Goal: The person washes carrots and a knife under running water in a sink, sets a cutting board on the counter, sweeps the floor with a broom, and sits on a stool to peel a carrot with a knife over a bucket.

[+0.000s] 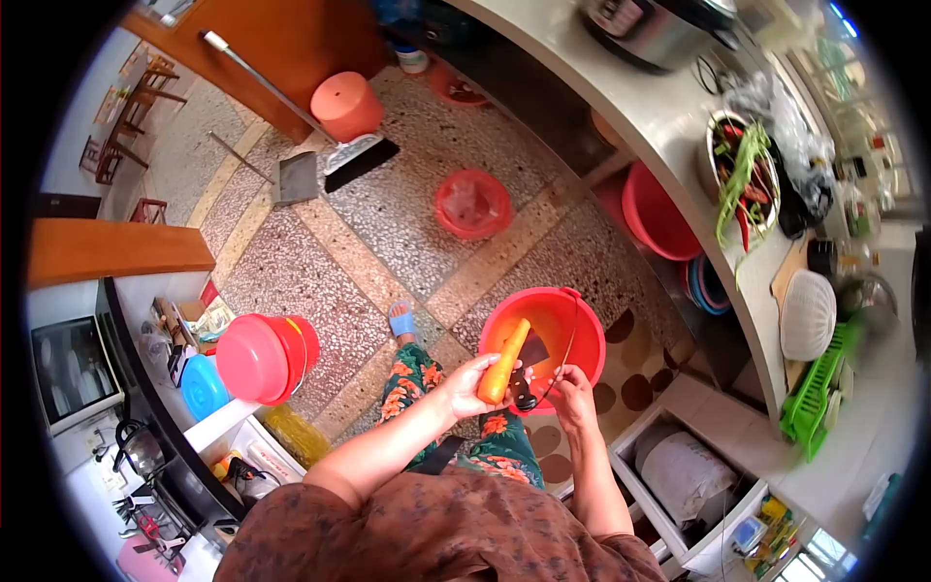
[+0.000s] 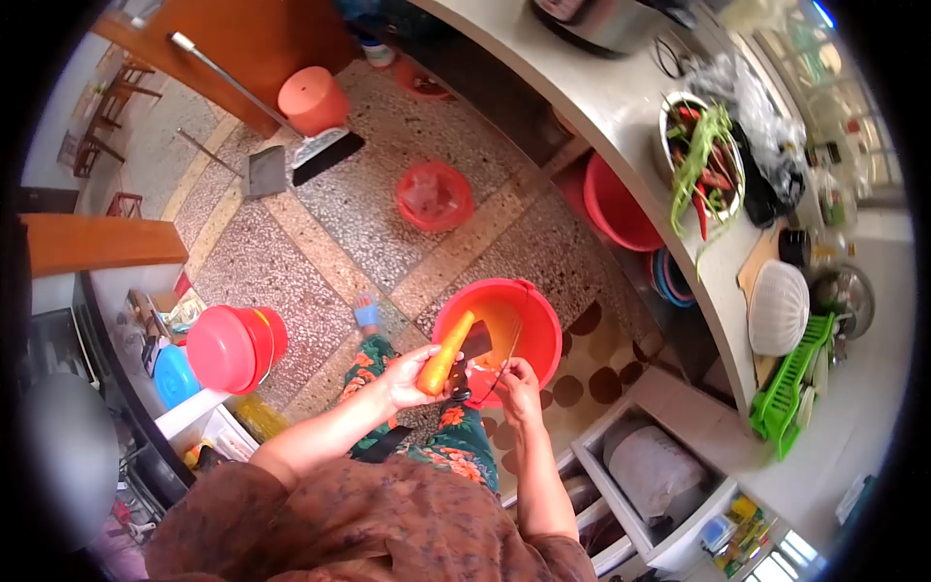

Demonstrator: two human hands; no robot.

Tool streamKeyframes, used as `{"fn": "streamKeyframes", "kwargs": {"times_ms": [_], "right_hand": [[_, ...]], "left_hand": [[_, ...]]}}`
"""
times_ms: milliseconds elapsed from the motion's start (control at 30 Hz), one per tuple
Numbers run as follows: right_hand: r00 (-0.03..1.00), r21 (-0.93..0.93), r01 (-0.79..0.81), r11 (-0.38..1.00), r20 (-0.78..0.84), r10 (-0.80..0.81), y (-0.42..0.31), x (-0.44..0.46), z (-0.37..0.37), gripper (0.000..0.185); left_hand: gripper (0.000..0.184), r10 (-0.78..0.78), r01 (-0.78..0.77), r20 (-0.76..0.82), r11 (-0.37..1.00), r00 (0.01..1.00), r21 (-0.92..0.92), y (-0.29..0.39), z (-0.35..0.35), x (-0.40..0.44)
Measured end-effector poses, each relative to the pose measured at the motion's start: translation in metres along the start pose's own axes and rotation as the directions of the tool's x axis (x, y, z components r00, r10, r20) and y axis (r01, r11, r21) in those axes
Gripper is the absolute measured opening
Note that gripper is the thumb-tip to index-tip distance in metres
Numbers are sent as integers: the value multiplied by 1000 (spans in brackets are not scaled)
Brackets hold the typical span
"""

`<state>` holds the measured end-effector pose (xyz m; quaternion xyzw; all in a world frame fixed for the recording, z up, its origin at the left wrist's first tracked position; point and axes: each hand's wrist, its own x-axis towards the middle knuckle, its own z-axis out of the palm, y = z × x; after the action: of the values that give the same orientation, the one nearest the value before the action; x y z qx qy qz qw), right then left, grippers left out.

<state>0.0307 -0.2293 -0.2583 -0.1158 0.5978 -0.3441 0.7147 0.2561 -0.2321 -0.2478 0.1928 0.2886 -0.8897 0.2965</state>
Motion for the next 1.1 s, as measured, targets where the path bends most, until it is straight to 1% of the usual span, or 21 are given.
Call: {"fn": "streamKeyframes", "kwargs": {"times_ms": [33, 100, 167, 233, 267, 367, 400, 533, 633, 667, 767, 833, 867, 900, 1000, 1067, 1100], "right_hand": [[1000, 3, -2, 1000, -5, 2, -5, -4, 16, 20], [1000, -18, -4, 1000, -6, 4, -15, -3, 50, 21], [1000, -33, 5, 999, -15, -5, -22, -2, 82, 20], [1000, -45, 10, 999, -9, -10, -26, 5, 111, 20], [1000, -59, 8, 998, -10, -8, -26, 9, 125, 20], [1000, -71, -1, 997, -30, -1, -32, 24, 173, 20], [1000, -63, -1, 998, -19, 0, -31, 32, 186, 20], [1000, -52, 0, 999, 13, 1, -28, 61, 235, 19], [996, -36, -22, 999, 83, 24, -32, 83, 272, 19], [995, -28, -30, 999, 91, 33, -29, 91, 283, 19], [990, 4, -49, 999, 131, 48, -22, 114, 321, 20], [987, 50, -56, 997, 150, 48, -10, 127, 344, 21], [991, 57, -66, 996, 119, 59, -2, 134, 355, 22], [988, 88, -57, 995, 149, 43, 9, 144, 361, 15], [993, 120, -38, 992, 114, 24, 28, 162, 386, 14], [998, 160, -62, 985, 38, 57, 33, 167, 410, 22], [999, 192, -48, 980, 6, 48, 36, 170, 422, 22]], "left_hand": [[37, 11, -11, 5, 1000, 1000, -9, 11, 3, -11], [36, -29, 29, 12, 999, 999, -12, 39, 13, -32], [35, -20, 20, 47, 1000, 999, -12, 63, 15, -54], [33, -17, 17, 3, 1000, 1000, 26, 91, 31, -78], [34, 13, -11, -25, 998, 1000, 63, 103, 39, -90], [34, 13, -14, 27, 998, 1000, 57, 142, 43, -116], [34, 21, -22, 23, 998, 1000, 61, 153, 52, -126], [35, 93, -95, 37, 994, 995, 57, 198, 60, -153], [35, 171, -172, 11, 983, 985, 67, 226, 71, -171], [35, 166, -168, 40, 984, 985, 62, 236, 71, -176], [35, 231, -233, 42, 971, 972, 61, 261, 77, -189], [35, 259, -266, 81, 961, 962, 81, 281, 78, -200], [35, 257, -266, 96, 959, 962, 103, 292, 77, -203], [35, 251, -256, 65, 963, 966, 83, 303, 80, -207], [35, 266, -263, -29, 962, 964, 74, 340, 76, -218], [35, 190, -186, -30, 977, 981, 100, 369, 73, -229], [35, 135, -132, -20, 985, 991, 114, 385, 73, -234]]}}
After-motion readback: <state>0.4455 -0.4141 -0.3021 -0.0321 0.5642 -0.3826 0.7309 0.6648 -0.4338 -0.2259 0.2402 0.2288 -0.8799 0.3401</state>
